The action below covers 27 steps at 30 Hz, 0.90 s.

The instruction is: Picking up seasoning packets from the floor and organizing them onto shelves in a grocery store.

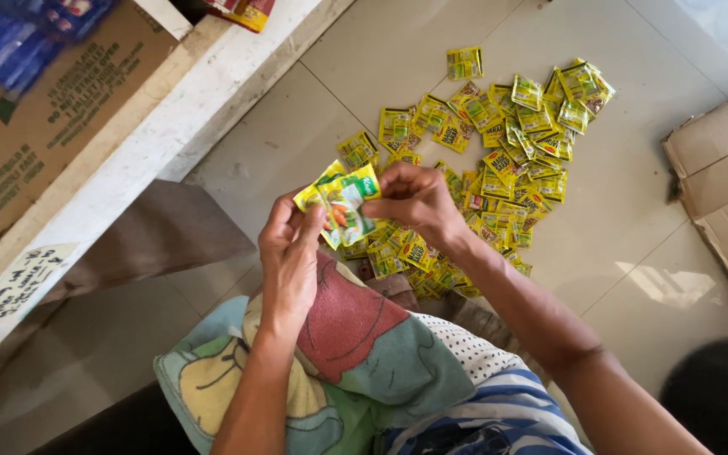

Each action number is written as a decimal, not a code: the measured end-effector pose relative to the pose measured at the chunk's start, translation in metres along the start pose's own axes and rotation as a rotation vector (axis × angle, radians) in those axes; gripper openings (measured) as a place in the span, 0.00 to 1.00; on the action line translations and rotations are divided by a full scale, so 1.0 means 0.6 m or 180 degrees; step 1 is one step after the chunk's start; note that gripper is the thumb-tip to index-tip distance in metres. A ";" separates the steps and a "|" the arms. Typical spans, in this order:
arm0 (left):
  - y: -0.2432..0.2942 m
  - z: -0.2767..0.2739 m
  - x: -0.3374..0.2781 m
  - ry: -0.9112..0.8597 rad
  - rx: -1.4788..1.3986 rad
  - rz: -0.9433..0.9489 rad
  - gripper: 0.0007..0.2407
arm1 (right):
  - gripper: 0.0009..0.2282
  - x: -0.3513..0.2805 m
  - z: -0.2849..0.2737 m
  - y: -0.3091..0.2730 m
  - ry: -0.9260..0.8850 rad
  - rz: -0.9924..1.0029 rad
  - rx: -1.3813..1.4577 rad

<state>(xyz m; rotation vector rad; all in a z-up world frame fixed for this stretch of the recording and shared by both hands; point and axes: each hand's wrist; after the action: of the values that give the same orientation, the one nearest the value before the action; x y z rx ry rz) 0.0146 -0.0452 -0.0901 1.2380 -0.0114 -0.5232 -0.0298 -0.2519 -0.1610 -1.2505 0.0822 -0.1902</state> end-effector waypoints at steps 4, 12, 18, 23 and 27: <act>-0.049 -0.005 0.012 -0.0026 0.0709 0.0256 0.17 | 0.13 0.015 0.004 -0.017 -0.0799 -0.0634 -0.1160; -0.011 -0.008 -0.004 0.0072 0.0060 -0.0064 0.15 | 0.09 0.068 -0.218 0.226 -0.0388 0.0210 -0.2074; -0.002 -0.002 -0.010 0.0063 -0.0004 -0.0256 0.14 | 0.25 -0.016 -0.269 0.369 -0.0111 -0.0972 -0.4924; -0.001 -0.001 -0.011 0.0023 0.0008 -0.0213 0.15 | 0.30 -0.034 -0.284 0.385 -0.0388 -0.1079 -0.5483; 0.004 -0.004 -0.014 0.0060 0.0054 -0.0260 0.14 | 0.08 -0.013 -0.379 0.421 -0.0746 0.0761 -0.4749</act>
<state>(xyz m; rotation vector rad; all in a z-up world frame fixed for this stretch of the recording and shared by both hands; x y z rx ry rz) 0.0087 -0.0395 -0.0867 1.2639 0.0510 -0.5834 -0.0500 -0.3870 -0.4727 -2.7136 0.1829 0.3103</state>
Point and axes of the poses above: each hand's wrist, its own x-axis towards the middle knuckle, its own z-axis out of the palm, y = z × x, and after that the axes turned 9 degrees about -z, right-handed
